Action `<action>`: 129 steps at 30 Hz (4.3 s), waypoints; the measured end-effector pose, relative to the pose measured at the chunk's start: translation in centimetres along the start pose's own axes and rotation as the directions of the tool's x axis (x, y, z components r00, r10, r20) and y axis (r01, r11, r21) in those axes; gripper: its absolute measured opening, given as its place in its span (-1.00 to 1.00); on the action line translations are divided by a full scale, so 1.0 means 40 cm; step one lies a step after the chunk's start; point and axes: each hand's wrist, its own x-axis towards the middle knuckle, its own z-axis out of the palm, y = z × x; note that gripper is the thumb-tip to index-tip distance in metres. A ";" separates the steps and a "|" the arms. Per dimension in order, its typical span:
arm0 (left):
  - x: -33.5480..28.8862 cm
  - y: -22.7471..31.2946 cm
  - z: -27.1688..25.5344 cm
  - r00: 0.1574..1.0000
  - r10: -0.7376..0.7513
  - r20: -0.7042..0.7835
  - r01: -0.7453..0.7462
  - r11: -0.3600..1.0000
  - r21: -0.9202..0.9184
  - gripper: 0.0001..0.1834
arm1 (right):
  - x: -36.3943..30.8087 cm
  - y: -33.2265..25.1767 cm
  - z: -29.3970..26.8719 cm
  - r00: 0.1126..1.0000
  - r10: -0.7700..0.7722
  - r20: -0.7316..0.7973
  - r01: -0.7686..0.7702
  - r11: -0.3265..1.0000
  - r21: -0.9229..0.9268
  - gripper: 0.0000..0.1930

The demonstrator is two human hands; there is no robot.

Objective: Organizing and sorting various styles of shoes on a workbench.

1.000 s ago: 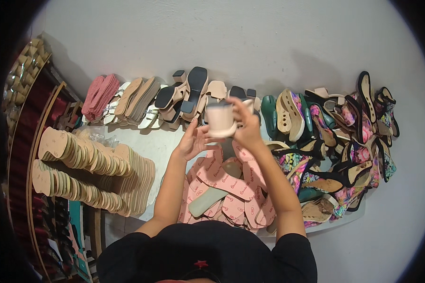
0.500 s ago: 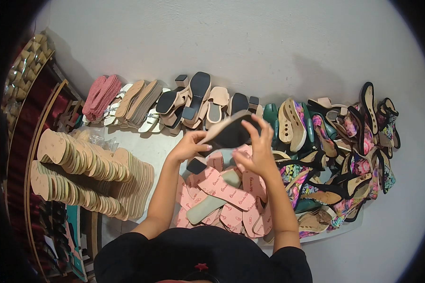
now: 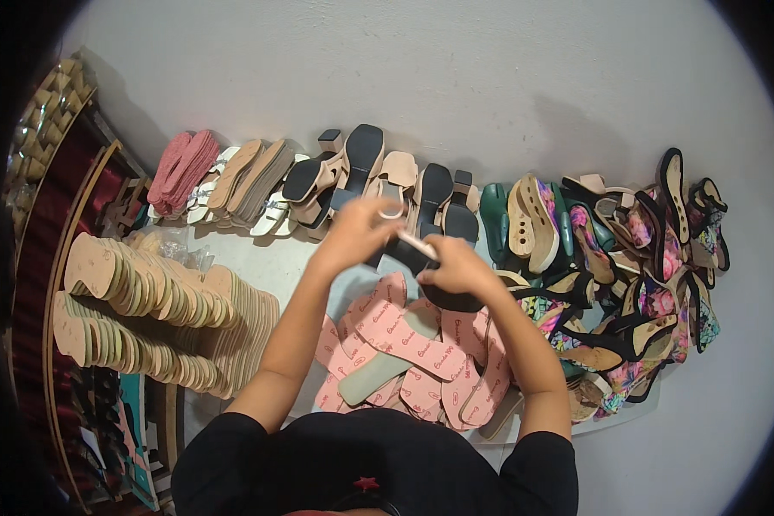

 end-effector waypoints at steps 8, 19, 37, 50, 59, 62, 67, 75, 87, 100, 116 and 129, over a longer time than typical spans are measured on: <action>0.013 -0.162 0.009 0.898 -0.288 -0.333 0.234 0.953 -0.192 -0.68 | 0.281 0.121 -0.012 0.961 0.270 0.060 -0.154 0.344 0.926 -0.80; 0.027 -0.277 0.182 0.919 -0.360 -0.159 0.303 0.905 -0.299 -0.22 | 0.639 0.322 0.126 0.794 0.500 -0.346 -0.233 0.776 0.586 -0.46; -0.004 -0.273 0.218 0.872 -0.338 -0.355 0.364 0.931 0.006 -0.35 | 0.571 0.149 0.157 0.587 0.599 -0.544 -0.387 0.798 0.461 -0.46; -0.081 -0.090 0.222 0.927 -0.206 -0.313 0.216 0.976 -0.002 -0.59 | 0.060 0.245 -0.023 0.932 0.296 0.210 -0.354 0.869 0.346 -0.56; -0.091 0.090 0.373 0.998 -0.036 -0.042 0.023 0.965 -0.262 -0.66 | -0.346 0.290 -0.159 0.954 0.250 -0.166 -0.150 0.876 0.458 -0.62; -0.070 0.191 0.478 0.999 0.041 0.022 -0.032 0.946 -0.322 -0.68 | -0.469 0.390 -0.228 0.912 0.219 -0.347 -0.102 0.940 0.325 -0.66; -0.018 0.326 0.589 0.987 0.152 0.054 -0.124 0.930 -0.346 -0.66 | -0.600 0.472 -0.342 0.857 0.344 -0.385 -0.171 0.893 0.417 -0.66; 0.104 0.413 0.775 0.972 0.233 0.021 -0.219 0.937 -0.272 -0.56 | -0.687 0.629 -0.332 0.930 0.221 -0.292 -0.173 0.968 0.182 -0.71; 0.115 0.381 0.889 0.968 0.105 0.228 -0.061 0.979 -0.195 -0.63 | -0.655 0.731 -0.587 0.795 0.152 -0.587 -0.013 0.972 0.234 -0.73; 0.098 0.415 0.873 0.871 0.174 0.460 -0.113 0.981 -0.158 -0.47 | -0.178 1.073 -0.517 0.910 0.115 -0.398 -0.330 0.780 -0.532 -0.64; 0.086 0.400 0.860 0.879 0.156 0.450 -0.100 0.984 -0.146 -0.57 | -0.053 1.053 -0.553 0.726 -0.028 -0.687 -0.248 0.921 -0.300 -0.60; 0.084 0.385 0.858 0.877 0.159 0.453 -0.082 0.979 -0.184 -0.57 | 0.049 1.209 -0.587 0.682 0.049 -0.730 -0.721 0.214 -0.659 -0.77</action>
